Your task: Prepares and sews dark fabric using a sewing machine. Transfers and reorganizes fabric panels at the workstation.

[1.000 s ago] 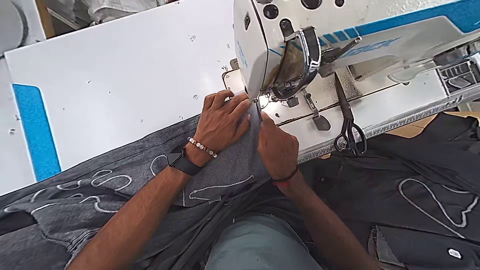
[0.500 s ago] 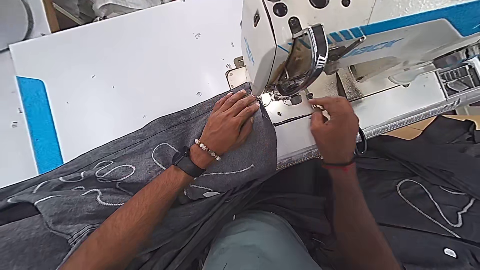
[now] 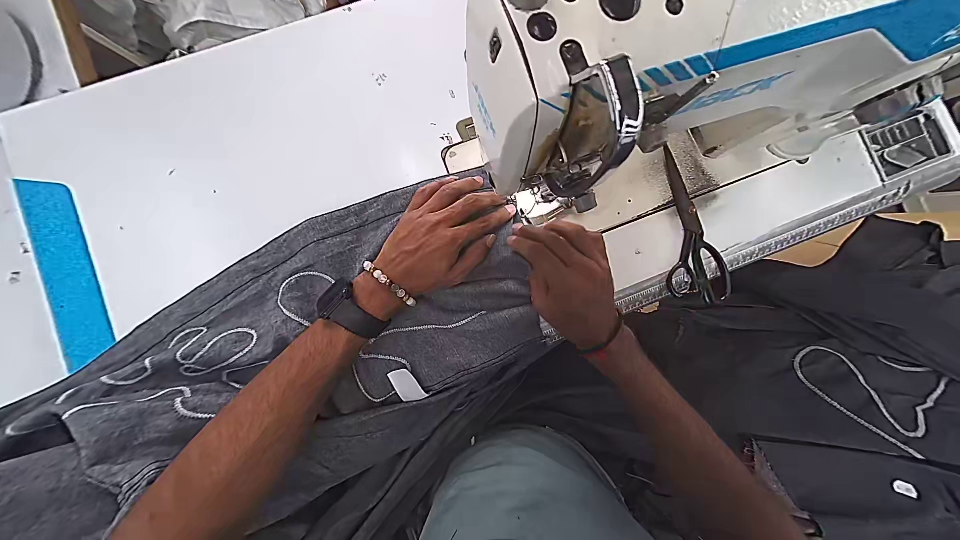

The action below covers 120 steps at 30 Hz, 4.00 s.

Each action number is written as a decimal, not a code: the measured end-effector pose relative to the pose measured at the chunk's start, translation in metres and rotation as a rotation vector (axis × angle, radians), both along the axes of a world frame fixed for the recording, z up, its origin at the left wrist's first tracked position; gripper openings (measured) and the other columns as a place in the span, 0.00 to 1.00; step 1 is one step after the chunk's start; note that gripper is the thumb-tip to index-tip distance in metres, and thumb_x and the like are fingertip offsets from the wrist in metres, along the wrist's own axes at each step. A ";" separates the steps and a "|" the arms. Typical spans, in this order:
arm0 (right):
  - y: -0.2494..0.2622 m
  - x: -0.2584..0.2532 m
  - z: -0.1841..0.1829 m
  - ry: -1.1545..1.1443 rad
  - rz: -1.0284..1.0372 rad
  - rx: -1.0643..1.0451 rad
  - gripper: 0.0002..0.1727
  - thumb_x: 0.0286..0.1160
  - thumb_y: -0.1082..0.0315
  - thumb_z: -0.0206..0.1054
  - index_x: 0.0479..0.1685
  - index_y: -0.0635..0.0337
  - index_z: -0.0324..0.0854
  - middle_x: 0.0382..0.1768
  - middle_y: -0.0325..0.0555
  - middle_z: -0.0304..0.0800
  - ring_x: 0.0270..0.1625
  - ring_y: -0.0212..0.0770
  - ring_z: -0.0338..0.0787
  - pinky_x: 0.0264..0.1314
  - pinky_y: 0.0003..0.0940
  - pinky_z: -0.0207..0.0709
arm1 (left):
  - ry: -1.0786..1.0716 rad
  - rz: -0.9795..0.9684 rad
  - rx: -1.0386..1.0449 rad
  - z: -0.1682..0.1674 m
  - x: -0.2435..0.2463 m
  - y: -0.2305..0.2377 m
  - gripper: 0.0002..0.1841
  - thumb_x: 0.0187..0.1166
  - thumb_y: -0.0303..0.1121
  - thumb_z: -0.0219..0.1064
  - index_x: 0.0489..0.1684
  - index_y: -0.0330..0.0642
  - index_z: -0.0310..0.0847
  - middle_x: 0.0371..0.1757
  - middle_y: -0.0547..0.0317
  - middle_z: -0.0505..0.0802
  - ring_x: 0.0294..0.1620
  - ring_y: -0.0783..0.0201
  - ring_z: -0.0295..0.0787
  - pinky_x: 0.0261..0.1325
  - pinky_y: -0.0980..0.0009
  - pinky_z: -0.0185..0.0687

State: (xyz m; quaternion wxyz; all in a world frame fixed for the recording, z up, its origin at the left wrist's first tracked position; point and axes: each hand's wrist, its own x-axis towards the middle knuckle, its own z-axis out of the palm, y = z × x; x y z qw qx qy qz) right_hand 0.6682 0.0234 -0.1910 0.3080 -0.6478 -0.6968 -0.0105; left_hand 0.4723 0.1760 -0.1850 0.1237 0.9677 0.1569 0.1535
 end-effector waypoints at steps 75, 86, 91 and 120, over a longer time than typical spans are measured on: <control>-0.138 -0.037 0.010 -0.175 0.310 -0.640 0.08 0.71 0.74 0.64 0.42 0.53 0.87 0.32 0.46 0.87 0.21 0.44 0.85 0.16 0.38 0.77 | 0.045 0.335 0.051 -0.005 0.017 -0.077 0.19 0.88 0.47 0.55 0.67 0.59 0.89 0.83 0.63 0.81 0.90 0.49 0.65 0.91 0.40 0.52; -0.006 -0.014 0.028 0.269 -0.355 -0.319 0.16 0.83 0.52 0.67 0.56 0.49 0.90 0.36 0.37 0.91 0.29 0.36 0.88 0.29 0.40 0.82 | 0.023 0.342 0.101 0.003 0.018 -0.053 0.18 0.88 0.42 0.57 0.69 0.54 0.86 0.74 0.64 0.87 0.77 0.59 0.79 0.74 0.51 0.68; -0.005 -0.024 0.020 0.162 -0.395 -0.314 0.11 0.77 0.59 0.67 0.50 0.49 0.91 0.32 0.36 0.90 0.27 0.39 0.87 0.26 0.42 0.78 | 0.049 0.339 0.106 0.002 0.019 -0.052 0.19 0.88 0.43 0.56 0.71 0.62 0.86 0.76 0.64 0.86 0.76 0.55 0.78 0.74 0.49 0.66; -0.135 0.015 0.019 -0.046 -0.301 -0.249 0.08 0.74 0.66 0.63 0.36 0.57 0.87 0.25 0.44 0.86 0.21 0.41 0.84 0.18 0.36 0.74 | 0.025 0.136 0.034 0.001 0.014 -0.066 0.21 0.87 0.41 0.54 0.74 0.60 0.85 0.81 0.68 0.83 0.86 0.52 0.70 0.87 0.50 0.60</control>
